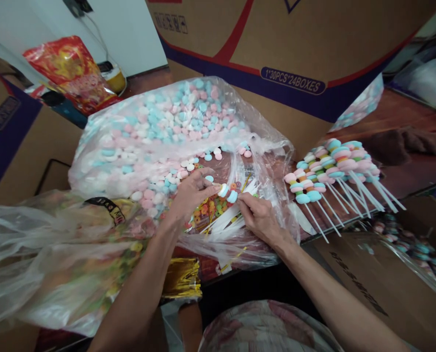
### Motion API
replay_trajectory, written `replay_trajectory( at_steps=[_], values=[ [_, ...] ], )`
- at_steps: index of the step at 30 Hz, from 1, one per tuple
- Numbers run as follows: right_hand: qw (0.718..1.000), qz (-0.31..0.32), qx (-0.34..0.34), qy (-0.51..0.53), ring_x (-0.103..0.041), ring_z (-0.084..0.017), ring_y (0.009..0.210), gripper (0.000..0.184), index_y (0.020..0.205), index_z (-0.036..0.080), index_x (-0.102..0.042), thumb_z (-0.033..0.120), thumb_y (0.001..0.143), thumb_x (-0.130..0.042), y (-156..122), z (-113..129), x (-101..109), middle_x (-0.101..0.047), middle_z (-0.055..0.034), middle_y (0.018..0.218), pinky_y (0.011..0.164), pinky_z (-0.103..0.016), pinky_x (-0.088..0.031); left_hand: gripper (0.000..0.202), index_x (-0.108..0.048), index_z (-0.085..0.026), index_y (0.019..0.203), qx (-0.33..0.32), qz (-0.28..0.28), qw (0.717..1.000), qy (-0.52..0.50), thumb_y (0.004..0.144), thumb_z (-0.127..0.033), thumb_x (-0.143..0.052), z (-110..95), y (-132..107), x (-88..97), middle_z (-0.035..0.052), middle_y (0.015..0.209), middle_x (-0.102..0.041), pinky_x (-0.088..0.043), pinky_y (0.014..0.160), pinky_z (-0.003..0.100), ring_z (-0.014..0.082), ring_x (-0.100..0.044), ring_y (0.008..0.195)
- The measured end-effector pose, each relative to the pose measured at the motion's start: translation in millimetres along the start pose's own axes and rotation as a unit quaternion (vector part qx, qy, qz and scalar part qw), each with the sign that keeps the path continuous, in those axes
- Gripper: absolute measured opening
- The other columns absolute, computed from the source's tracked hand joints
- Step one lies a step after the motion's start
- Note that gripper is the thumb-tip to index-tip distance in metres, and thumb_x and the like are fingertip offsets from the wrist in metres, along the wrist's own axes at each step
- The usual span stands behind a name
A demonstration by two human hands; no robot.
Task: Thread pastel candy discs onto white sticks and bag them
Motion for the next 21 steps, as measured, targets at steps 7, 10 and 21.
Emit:
replay_trajectory(
  at_steps=[7,10,21],
  values=[
    [0.998,-0.022,-0.046,-0.022,-0.054,-0.015,0.056,0.021,0.086,0.022,-0.059,0.021,0.099,-0.042,-1.8,4.0,5.6,-0.059,-0.0009,0.065,0.057,-0.026,-0.039,0.048,-0.062,-0.018,0.106,-0.015,0.029,0.999,0.016,0.068,-0.038,-0.082,-3.4,9.2,-25.7,-0.0013,0.069,-0.067,-0.046,0.064,0.024,0.0138,-0.062,0.068],
    [0.995,-0.045,-0.083,-0.008,-0.055,-0.015,0.057,0.020,0.087,0.023,-0.059,0.024,0.099,-0.043,0.0,3.6,7.6,-0.059,-0.0003,0.065,0.057,-0.026,-0.039,0.045,-0.062,-0.018,0.100,-0.024,0.039,0.999,-0.013,0.066,-0.039,-0.083,-1.0,15.8,-30.6,0.0007,0.075,-0.069,-0.046,0.064,0.024,0.0137,-0.062,0.070],
    [0.988,-0.087,-0.123,-0.024,-0.054,-0.015,0.056,0.018,0.087,0.022,-0.060,0.025,0.099,-0.048,3.3,-1.3,10.3,-0.060,0.0003,0.066,0.057,-0.026,-0.037,0.008,-0.073,-0.023,0.068,-0.155,0.003,0.933,0.325,0.072,-0.020,-0.067,11.9,32.6,3.6,0.0028,0.071,-0.068,-0.045,0.073,0.031,0.0209,-0.061,0.074]
  ],
)
Point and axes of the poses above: each hand's wrist, its own y-axis towards the middle knuckle, its own x-axis out of the back of the hand, z = x × y, the point moved 2 cm from there along y, towards the middle knuckle
